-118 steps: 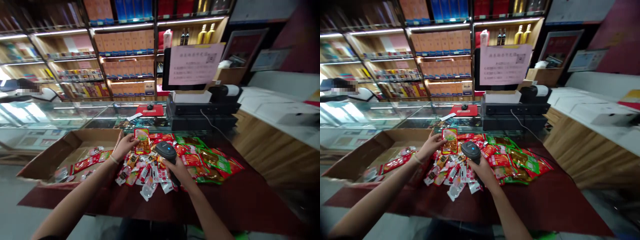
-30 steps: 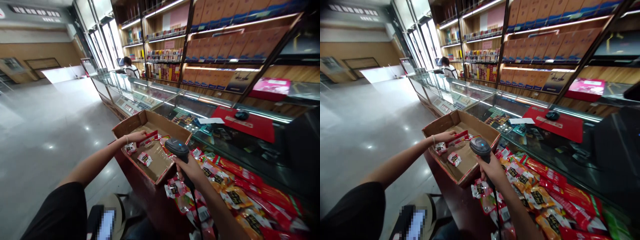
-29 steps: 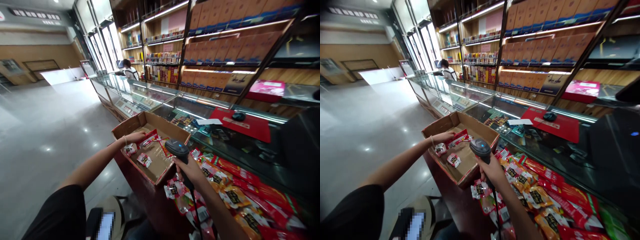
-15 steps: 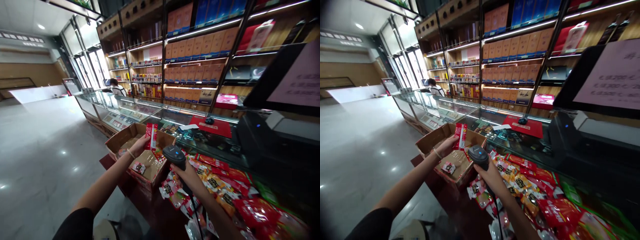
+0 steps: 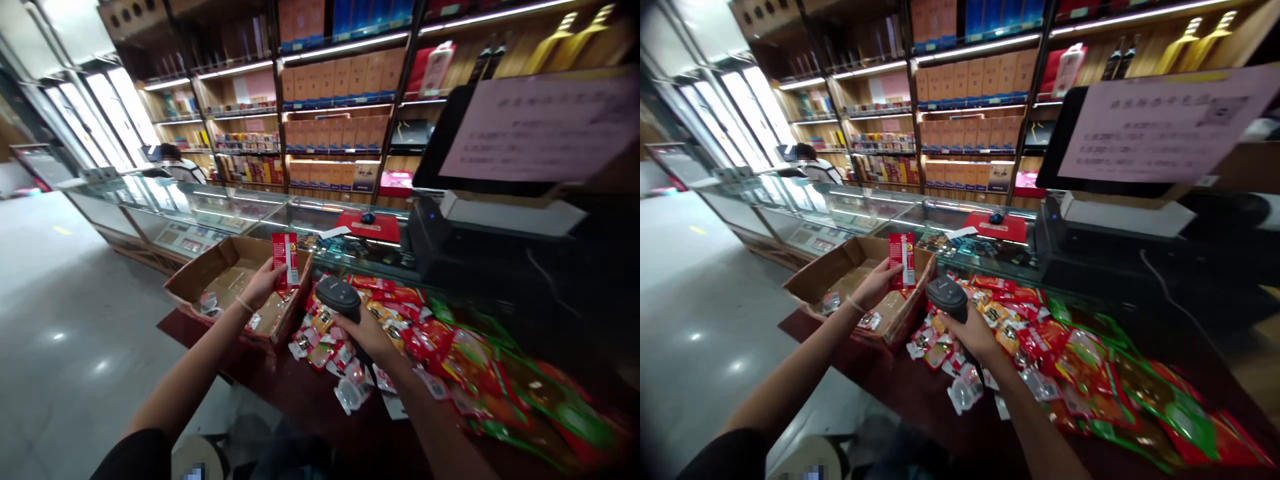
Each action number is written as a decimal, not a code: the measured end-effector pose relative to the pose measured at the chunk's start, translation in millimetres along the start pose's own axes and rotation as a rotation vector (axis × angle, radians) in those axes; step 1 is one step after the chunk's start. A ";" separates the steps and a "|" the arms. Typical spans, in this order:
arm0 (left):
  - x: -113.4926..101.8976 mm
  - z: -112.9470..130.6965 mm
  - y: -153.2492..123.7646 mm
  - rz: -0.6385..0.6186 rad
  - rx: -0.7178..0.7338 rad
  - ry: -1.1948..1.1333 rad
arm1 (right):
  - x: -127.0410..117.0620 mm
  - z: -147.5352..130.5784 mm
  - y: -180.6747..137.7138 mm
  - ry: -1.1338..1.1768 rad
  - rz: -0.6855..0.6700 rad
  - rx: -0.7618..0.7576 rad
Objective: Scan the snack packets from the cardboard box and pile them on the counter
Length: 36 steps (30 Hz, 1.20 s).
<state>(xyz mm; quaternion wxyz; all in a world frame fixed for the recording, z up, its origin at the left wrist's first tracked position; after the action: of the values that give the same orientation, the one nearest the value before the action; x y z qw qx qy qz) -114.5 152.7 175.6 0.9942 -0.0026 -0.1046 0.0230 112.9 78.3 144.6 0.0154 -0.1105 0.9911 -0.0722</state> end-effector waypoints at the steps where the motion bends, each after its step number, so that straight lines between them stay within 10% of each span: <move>1: 9.9 -1.3 -3.2 -0.043 0.015 0.049 | -10.9 2.5 -4.5 0.020 0.033 -0.005; 11: 160.9 -47.4 -37.4 -0.301 0.601 0.899 | -142.5 43.2 -75.1 0.208 0.503 0.039; 23: 321.6 -125.8 -43.2 -0.533 0.710 0.894 | -215.7 57.3 -136.5 0.268 0.695 -0.001; 29: 325.0 -140.6 -55.7 -0.640 0.658 0.799 | -219.7 54.4 -138.9 0.305 0.711 0.012; 36: 269.2 -72.5 -38.3 -0.532 0.651 0.794 | -193.4 37.2 -109.5 0.223 0.628 0.031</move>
<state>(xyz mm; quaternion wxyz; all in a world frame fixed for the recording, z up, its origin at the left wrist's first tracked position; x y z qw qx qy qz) 165.4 126.8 161.1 0.8784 0.3214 0.2921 -0.1997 327.0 10.2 126.7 -0.0701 0.2091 0.9711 -0.0908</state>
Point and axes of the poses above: each hand's wrist, its own y-axis towards the middle knuckle, its own x-axis out of the palm, z = x × y, the point moved 8 cm from there along y, towards the middle knuckle, and after that the axes turned 4 degrees about z, right-handed, at the moved point
